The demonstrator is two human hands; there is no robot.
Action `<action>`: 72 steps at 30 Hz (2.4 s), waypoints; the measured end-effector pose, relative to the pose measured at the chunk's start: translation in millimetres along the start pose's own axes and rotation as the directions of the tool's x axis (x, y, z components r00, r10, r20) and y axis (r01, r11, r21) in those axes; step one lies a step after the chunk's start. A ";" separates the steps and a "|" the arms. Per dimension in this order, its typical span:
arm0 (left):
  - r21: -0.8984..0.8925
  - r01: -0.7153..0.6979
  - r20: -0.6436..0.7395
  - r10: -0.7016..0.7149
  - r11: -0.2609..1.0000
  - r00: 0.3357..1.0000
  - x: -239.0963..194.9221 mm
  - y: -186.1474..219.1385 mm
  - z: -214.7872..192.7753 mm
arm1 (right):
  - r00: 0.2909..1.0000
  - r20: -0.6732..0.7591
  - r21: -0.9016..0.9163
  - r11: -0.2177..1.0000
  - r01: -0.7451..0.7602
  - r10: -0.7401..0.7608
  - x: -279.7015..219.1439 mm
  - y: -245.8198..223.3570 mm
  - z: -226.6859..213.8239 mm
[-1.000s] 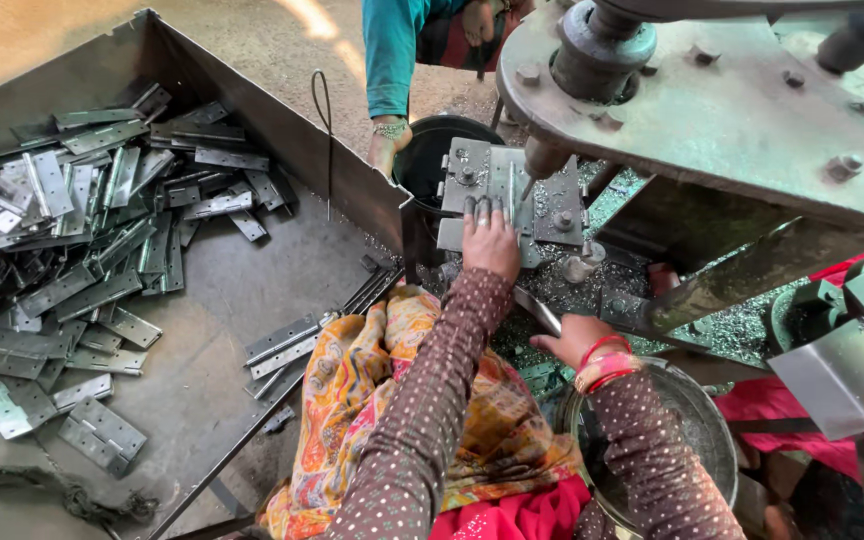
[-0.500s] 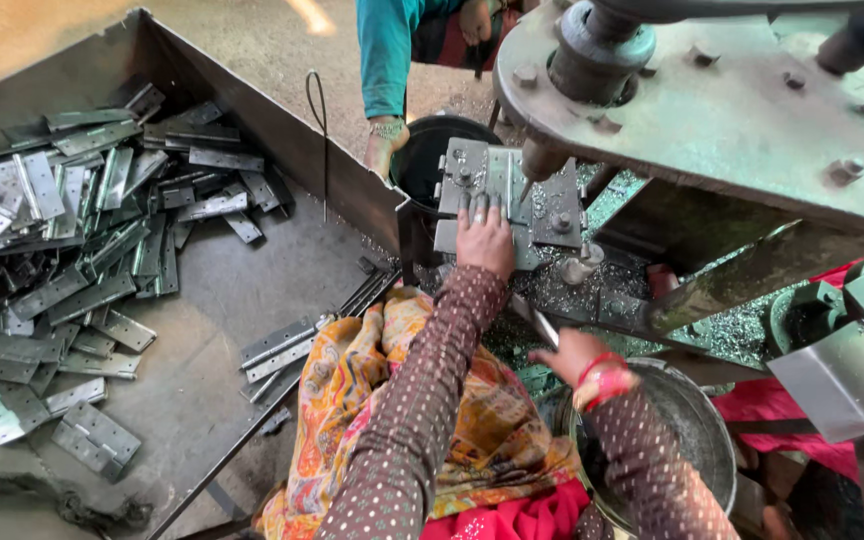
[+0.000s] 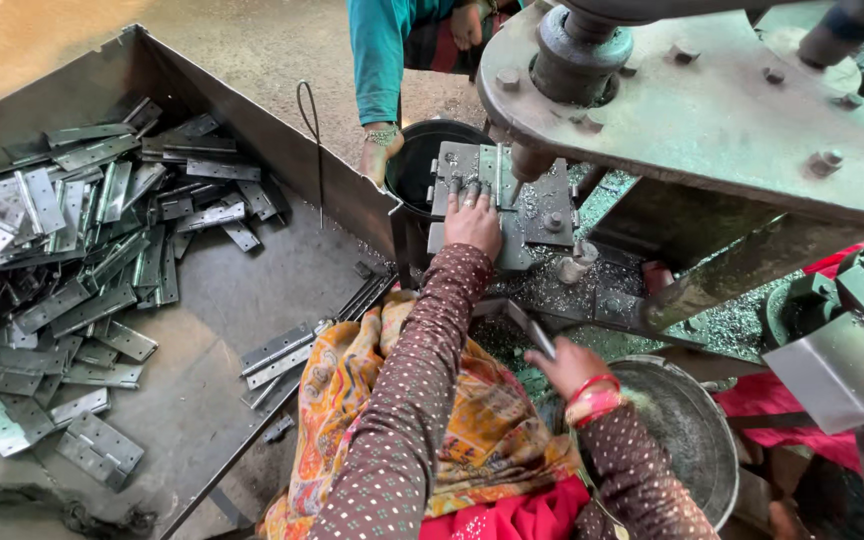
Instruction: The person picks up metal plates from a large container, places them individually into a machine jig, and operates the industrial punch machine to process them.
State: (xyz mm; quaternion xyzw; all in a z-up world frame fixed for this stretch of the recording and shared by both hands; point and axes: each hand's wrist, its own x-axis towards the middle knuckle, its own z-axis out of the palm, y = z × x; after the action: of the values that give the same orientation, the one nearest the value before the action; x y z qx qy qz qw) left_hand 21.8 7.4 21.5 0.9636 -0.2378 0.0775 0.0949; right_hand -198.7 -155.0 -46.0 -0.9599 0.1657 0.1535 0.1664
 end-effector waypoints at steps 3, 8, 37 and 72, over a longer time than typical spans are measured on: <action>-0.016 -0.037 0.006 0.037 0.999 0.999 -29.9 10.0 -8.0 | 0.976 -0.218 0.105 0.994 0.013 0.010 -3.1 -22.4 -42.3; 0.117 -0.102 -0.222 0.126 0.988 0.967 -120.7 34.6 -13.2 | 0.730 -0.666 0.171 0.921 0.350 -0.154 -16.3 -42.6 -71.9; 0.036 0.061 0.002 -0.062 0.997 0.998 -78.2 24.9 -0.4 | 0.605 -0.779 0.091 0.926 0.367 -0.163 -20.4 -39.7 -63.4; -0.052 0.072 -0.079 -0.076 0.996 0.994 -68.1 25.5 25.6 | 0.998 0.028 -0.028 0.998 0.063 -0.062 10.7 14.6 39.7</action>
State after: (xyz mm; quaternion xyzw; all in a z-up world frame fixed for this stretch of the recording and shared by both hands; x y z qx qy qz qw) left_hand -47.2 9.8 -12.9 0.9652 -0.1995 0.1072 0.1308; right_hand -204.0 -156.1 -89.3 -0.9647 0.1309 0.1636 0.1595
